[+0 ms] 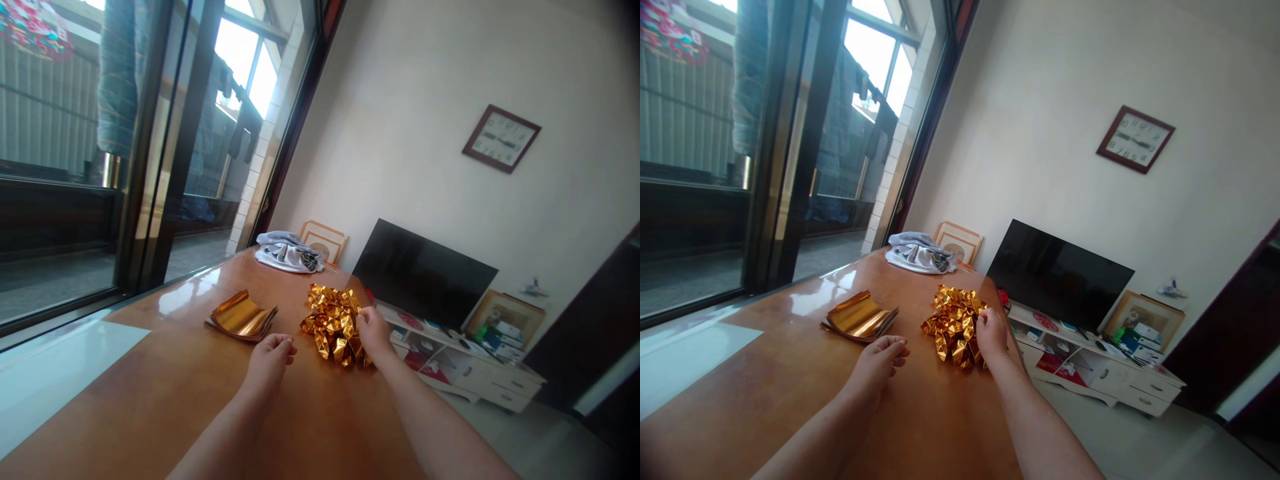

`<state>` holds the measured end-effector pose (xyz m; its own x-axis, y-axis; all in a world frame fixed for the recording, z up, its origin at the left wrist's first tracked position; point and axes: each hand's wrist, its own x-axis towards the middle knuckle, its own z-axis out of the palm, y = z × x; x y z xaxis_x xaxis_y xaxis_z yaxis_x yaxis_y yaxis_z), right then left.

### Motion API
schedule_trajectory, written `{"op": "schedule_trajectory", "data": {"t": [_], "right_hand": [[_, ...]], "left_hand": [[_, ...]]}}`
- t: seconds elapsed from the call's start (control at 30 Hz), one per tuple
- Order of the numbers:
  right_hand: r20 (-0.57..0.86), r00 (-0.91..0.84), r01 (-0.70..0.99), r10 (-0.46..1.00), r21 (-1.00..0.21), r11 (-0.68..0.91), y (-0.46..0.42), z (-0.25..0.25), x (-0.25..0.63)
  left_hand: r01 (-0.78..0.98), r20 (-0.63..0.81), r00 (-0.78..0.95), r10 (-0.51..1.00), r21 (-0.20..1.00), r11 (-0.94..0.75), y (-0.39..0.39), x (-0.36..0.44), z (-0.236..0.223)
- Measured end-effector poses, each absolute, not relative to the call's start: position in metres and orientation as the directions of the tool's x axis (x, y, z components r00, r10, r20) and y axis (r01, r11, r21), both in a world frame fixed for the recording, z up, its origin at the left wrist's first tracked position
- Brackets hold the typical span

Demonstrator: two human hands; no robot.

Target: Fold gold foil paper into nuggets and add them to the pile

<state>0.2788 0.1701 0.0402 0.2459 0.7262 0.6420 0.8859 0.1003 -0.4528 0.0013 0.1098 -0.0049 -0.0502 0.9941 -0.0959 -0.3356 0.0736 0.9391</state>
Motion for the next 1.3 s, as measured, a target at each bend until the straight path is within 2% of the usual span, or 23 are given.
{"op": "schedule_trajectory", "data": {"t": [0.3, 0.63, 0.8, 0.87, 0.93, 1.03, 1.17, 1.2, 1.3], "right_hand": [[0.59, 0.261, 0.884, 0.764, -0.465, 0.057, 0.18, 0.032, 0.282], [0.532, 0.308, 0.78, 0.789, -0.615, 0.111, 0.133, 0.026, 0.272], [0.394, 0.297, 0.652, 0.87, -0.749, 0.116, 0.084, 0.014, 0.255], [0.214, 0.296, 0.505, 0.931, -0.863, 0.038, 0.062, 0.008, 0.248], [0.107, 0.289, 0.421, 0.951, -0.907, -0.026, 0.043, 0.0, 0.242], [0.037, 0.248, 0.381, 0.968, -0.923, -0.062, 0.024, -0.013, 0.235], [0.042, 0.162, 0.431, 0.986, -0.902, -0.032, 0.013, -0.026, 0.227], [0.059, 0.128, 0.457, 0.99, -0.889, -0.006, 0.011, -0.027, 0.225], [0.157, 0.033, 0.564, 0.987, -0.818, 0.111, 0.005, -0.024, 0.219]], "left_hand": [[-0.319, -0.088, -0.048, 0.995, 0.945, 0.068, 0.111, 0.002, -0.009], [-0.298, -0.045, -0.067, 0.997, 0.954, 0.023, 0.11, 0.0, -0.007], [-0.263, -0.009, -0.111, 0.994, 0.965, -0.021, 0.111, 0.0, -0.006], [-0.239, 0.015, -0.14, 0.99, 0.97, -0.049, 0.112, -0.002, -0.005], [-0.208, 0.043, -0.172, 0.984, 0.975, -0.079, 0.113, -0.004, -0.004], [-0.144, 0.094, -0.224, 0.97, 0.981, -0.128, 0.116, -0.011, -0.003], [-0.01, 0.161, -0.312, 0.936, 0.985, -0.172, 0.121, -0.024, -0.006], [0.041, 0.182, -0.344, 0.921, 0.983, -0.179, 0.124, -0.027, -0.007], [0.342, 0.352, -0.402, 0.845, 0.914, -0.218, 0.132, -0.038, -0.014]]}}
